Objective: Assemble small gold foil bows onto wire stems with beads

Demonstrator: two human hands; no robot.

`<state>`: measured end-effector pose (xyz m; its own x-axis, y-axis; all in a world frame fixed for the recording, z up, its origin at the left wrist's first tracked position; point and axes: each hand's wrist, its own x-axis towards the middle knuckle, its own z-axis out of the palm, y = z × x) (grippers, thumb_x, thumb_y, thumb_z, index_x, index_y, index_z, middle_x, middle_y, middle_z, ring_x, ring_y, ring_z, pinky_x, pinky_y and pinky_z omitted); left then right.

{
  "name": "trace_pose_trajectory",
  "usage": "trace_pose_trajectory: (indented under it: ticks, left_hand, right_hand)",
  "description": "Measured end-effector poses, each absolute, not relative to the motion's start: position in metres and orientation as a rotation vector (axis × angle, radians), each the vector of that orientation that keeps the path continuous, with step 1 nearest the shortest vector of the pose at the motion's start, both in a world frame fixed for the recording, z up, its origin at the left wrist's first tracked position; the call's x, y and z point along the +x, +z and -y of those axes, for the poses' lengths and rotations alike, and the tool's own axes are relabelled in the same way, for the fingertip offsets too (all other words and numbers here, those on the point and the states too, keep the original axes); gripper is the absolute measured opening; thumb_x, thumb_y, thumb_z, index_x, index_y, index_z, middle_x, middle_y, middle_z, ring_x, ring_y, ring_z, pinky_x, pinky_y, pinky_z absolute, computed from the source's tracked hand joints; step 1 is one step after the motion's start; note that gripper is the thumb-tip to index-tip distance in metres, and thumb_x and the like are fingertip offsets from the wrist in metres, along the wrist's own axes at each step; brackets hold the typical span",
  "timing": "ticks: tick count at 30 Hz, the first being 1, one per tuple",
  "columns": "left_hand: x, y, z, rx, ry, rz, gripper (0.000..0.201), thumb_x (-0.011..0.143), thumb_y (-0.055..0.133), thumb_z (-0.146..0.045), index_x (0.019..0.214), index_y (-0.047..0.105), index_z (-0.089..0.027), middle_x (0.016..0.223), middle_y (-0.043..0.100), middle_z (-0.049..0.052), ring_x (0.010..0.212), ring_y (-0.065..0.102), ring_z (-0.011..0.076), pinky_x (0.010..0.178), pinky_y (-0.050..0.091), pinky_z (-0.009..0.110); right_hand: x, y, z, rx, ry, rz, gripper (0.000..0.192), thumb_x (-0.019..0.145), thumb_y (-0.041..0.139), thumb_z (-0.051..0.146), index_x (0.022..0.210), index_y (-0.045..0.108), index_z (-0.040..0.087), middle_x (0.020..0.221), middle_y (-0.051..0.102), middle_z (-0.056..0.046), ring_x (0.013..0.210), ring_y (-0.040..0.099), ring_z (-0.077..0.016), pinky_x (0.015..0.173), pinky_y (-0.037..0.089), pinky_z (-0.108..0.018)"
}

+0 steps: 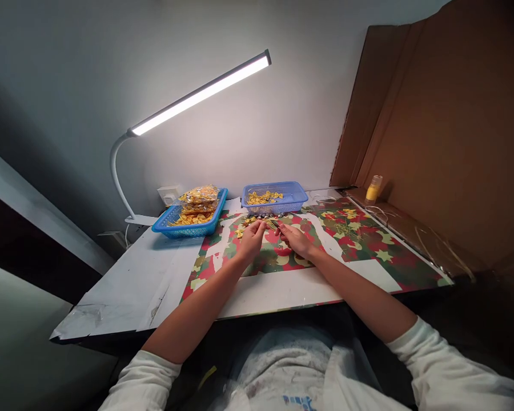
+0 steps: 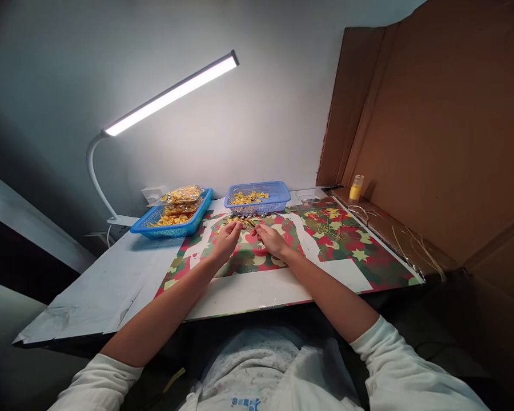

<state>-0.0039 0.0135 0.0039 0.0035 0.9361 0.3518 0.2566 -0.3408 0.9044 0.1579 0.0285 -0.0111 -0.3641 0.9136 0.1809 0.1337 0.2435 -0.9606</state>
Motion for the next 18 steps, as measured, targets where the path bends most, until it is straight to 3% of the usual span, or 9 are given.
trace_pose_trajectory:
  ticks: [7,18]
  left_hand:
    - [-0.0028,0.0049,-0.0116,1.662,1.374,-1.264,0.033,0.083,0.046,-0.046,0.067,0.051,-0.018,0.053,0.035,-0.005,0.054,0.036,0.0107,0.052,0.030,0.024]
    - [-0.0013,0.0051,-0.0118,1.673,1.333,-1.213,0.033,0.081,0.049,-0.047,0.070,0.053,-0.017,0.056,0.043,-0.004,0.056,0.039,0.0108,0.054,0.032,0.023]
  right_hand:
    - [0.1517,-0.0163,-0.0263,-0.936,1.160,1.665,0.051,0.082,0.038,0.068,0.079,0.054,0.019,0.074,0.051,0.000,0.064,0.044,-0.0119,0.055,0.033,-0.023]
    - [0.1519,-0.0127,-0.0241,-0.964,1.155,1.643,0.046,0.081,0.044,0.062,0.069,0.050,0.019,0.064,0.043,0.002,0.056,0.035,-0.0104,0.051,0.028,-0.024]
